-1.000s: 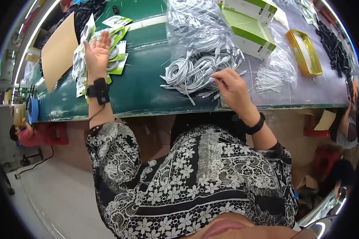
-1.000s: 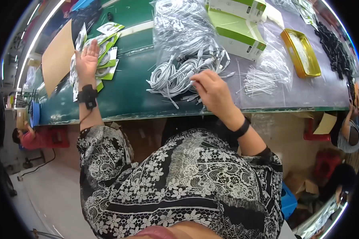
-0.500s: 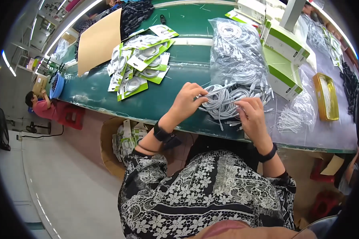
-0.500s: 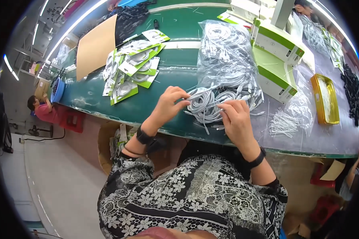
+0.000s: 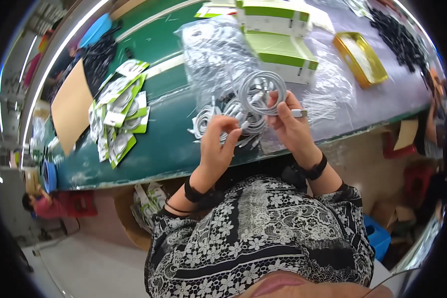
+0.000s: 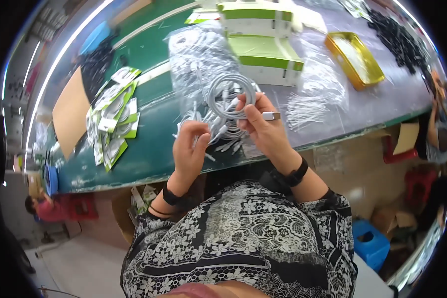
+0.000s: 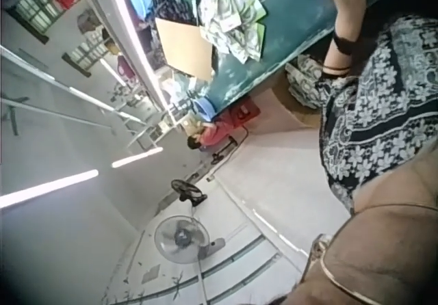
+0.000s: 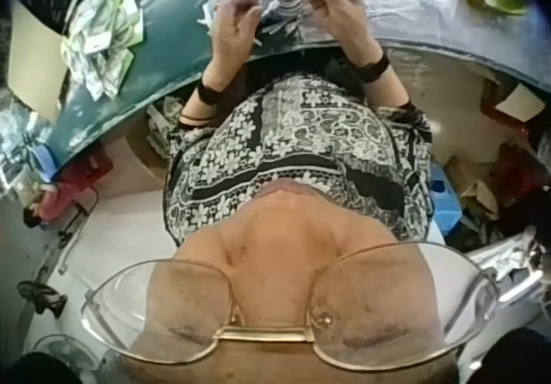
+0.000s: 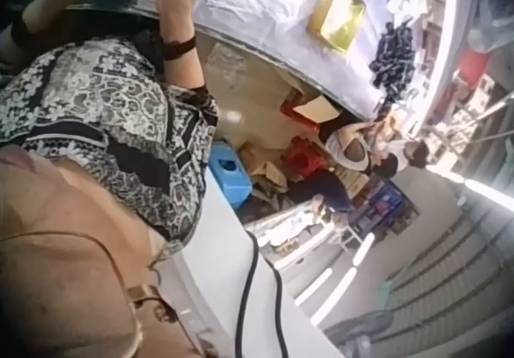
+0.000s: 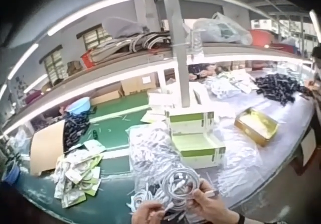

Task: The person packages a cable by picking up a cable and a cardboard backing, threading a plastic tie through the backing and around the cable, and pulling the tie tight.

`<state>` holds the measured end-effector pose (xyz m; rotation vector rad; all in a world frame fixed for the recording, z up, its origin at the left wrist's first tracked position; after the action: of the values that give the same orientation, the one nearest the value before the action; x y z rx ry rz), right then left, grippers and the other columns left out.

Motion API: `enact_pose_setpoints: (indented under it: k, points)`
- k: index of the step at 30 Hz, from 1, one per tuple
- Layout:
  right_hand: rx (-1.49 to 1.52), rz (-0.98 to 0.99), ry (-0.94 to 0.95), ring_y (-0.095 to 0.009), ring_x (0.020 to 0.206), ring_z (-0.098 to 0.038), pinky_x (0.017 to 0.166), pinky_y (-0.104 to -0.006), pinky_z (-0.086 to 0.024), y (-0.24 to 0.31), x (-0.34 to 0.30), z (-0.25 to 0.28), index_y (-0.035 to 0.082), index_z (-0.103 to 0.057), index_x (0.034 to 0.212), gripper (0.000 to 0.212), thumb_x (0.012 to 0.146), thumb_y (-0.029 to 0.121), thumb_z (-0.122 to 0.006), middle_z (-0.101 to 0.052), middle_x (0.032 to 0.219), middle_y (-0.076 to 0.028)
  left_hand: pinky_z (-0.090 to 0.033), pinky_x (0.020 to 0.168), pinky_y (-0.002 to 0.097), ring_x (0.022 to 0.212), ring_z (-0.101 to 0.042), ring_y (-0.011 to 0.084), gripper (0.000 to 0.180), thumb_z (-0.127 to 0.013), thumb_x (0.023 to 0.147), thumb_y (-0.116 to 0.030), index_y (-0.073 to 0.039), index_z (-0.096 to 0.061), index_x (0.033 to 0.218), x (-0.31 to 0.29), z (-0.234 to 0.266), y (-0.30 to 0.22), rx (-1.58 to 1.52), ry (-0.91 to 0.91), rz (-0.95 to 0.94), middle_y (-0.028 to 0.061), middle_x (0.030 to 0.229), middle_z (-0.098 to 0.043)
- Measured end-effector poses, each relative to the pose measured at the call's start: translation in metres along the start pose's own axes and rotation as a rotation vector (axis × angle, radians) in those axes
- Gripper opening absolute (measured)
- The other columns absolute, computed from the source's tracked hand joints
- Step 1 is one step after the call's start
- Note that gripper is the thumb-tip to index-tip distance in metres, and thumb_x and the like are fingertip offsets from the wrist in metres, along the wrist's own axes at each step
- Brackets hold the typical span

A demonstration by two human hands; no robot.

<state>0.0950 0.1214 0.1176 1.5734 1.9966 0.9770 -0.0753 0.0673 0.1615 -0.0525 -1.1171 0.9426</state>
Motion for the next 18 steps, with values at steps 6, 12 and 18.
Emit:
enact_pose_setpoints:
  k: [6,12,18]
  points:
    - [-0.120,-0.066,0.043,-0.006,0.069,-0.049,0.061,-0.0198,-0.041,0.001,-0.018,0.015,0.003,-0.049,0.115,0.032,0.095,0.028,-0.055,-0.052,0.092,-0.002,-0.041,0.056,0.0209,0.063,-0.051,0.0078,0.025,-0.049,0.097,-0.014,-0.002,-0.049,0.118,0.004,-0.062,0.012,-1.193,0.237,0.970,0.0038,0.088,-0.057]
    - [0.073,-0.070,-0.073,-0.010,0.073,-0.056,0.067,-0.0245,-0.049,0.009,-0.023,0.028,0.002,-0.049,0.113,0.031,0.094,0.025,-0.056,-0.056,0.104,-0.006,-0.038,0.052,0.0203,0.057,-0.046,0.0053,0.028,-0.046,0.100,-0.019,-0.001,-0.048,0.121,0.005,-0.085,0.014,-1.304,0.197,0.967,0.0018,0.086,-0.056]
    - [0.083,0.072,-0.232,-0.014,0.076,-0.060,0.071,-0.0300,-0.054,0.008,-0.034,0.042,0.003,-0.050,0.110,0.028,0.093,0.023,-0.059,-0.055,0.116,-0.011,-0.038,0.052,0.0217,0.056,-0.044,0.0069,0.029,-0.039,0.102,-0.026,-0.003,-0.049,0.115,0.005,-0.098,0.009,-1.427,0.168,1.004,0.0028,0.088,-0.057]
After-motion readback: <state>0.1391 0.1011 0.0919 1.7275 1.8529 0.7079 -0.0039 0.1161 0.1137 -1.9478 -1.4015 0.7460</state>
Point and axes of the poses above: each hand's wrist, its own x-axis towards the middle knuckle, its own z-axis out of the back of the hand, y = z × x, the point moved 5 cm from there along x, towards the middle knuckle
